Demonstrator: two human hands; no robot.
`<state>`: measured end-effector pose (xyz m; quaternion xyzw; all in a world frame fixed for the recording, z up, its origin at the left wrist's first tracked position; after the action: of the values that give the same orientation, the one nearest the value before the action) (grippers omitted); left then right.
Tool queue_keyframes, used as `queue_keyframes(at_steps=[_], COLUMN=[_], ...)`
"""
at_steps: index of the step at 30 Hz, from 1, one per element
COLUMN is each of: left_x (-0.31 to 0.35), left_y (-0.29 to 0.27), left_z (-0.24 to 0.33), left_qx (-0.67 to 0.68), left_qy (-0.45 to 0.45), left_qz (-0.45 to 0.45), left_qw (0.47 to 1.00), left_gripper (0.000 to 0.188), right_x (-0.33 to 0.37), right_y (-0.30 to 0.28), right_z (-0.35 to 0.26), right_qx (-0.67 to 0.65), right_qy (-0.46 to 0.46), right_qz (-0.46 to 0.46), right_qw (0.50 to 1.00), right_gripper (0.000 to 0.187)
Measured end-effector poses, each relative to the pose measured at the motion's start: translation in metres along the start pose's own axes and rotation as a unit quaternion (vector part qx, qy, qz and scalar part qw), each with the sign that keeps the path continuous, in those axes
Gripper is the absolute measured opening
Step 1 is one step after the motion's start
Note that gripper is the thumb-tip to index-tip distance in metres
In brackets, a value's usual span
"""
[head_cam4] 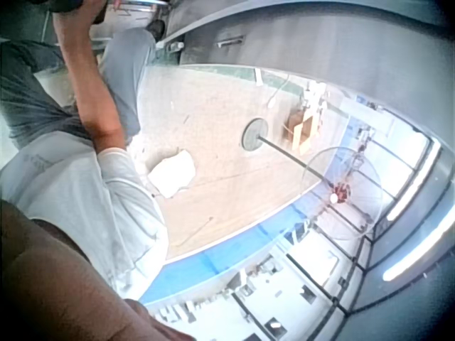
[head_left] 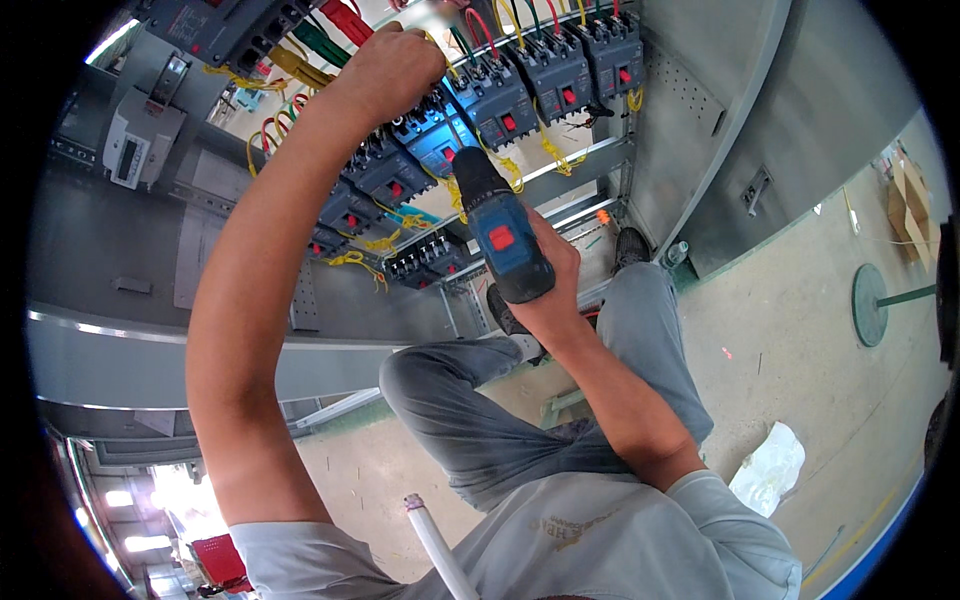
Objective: The person uses a cordless drill to secure components inside an open electrical panel. They repeatedly position wires and tighten screws on multiple circuit breakers while another person stands nearby.
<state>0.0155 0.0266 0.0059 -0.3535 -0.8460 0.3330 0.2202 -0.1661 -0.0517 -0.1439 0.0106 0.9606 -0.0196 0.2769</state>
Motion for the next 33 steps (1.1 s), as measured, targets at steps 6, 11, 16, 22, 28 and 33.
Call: queue_keyframes(at_steps=[6,11,16,22,28,33], left_x=[-0.005,0.011,-0.008,-0.030,-0.057,-0.057], left_y=[0.009,-0.031,-0.031,-0.015,0.018,0.028], left_z=[-0.007,-0.022,-0.046,-0.063,-0.067,-0.073], left_qx=[0.002,-0.039,-0.006,0.035,-0.036,-0.010], left_qy=[-0.031,-0.018,-0.125,-0.119,-0.091,-0.083], left_qz=[-0.051,0.047,-0.152,-0.262,-0.356,-0.324], left_qw=[0.998,0.998,0.980,0.957,0.930,0.943], left_gripper=[0.007,0.012,0.026,0.030,0.031,0.032], right_x=[-0.005,-0.010,-0.011,-0.006,-0.007,-0.009], right_y=[0.007,-0.001,-0.008,-0.001,-0.003,-0.004], right_z=[0.003,-0.009,-0.004,0.006,-0.002,-0.002], right_qx=[0.010,0.069,0.045,0.023,0.057,0.054], right_qy=[0.009,0.003,-0.005,0.006,-0.001,-0.005], right_qz=[-0.006,-0.015,-0.001,-0.011,-0.037,-0.036], right_qw=[1.000,0.997,0.999,1.000,0.998,0.998], right_gripper=[0.060,0.065,0.064,0.072,0.076,0.076])
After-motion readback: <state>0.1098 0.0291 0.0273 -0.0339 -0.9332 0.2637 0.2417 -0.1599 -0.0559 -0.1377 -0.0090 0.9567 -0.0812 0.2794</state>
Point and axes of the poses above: each hand's wrist, its own x-axis away from the middle knuckle, its own y-axis out of the palm, z = x × y, the point moved 10 cm from there along -x, towards the middle knuckle, and after that the axes turned 14 degrees about -z, right-handed, at the moved point
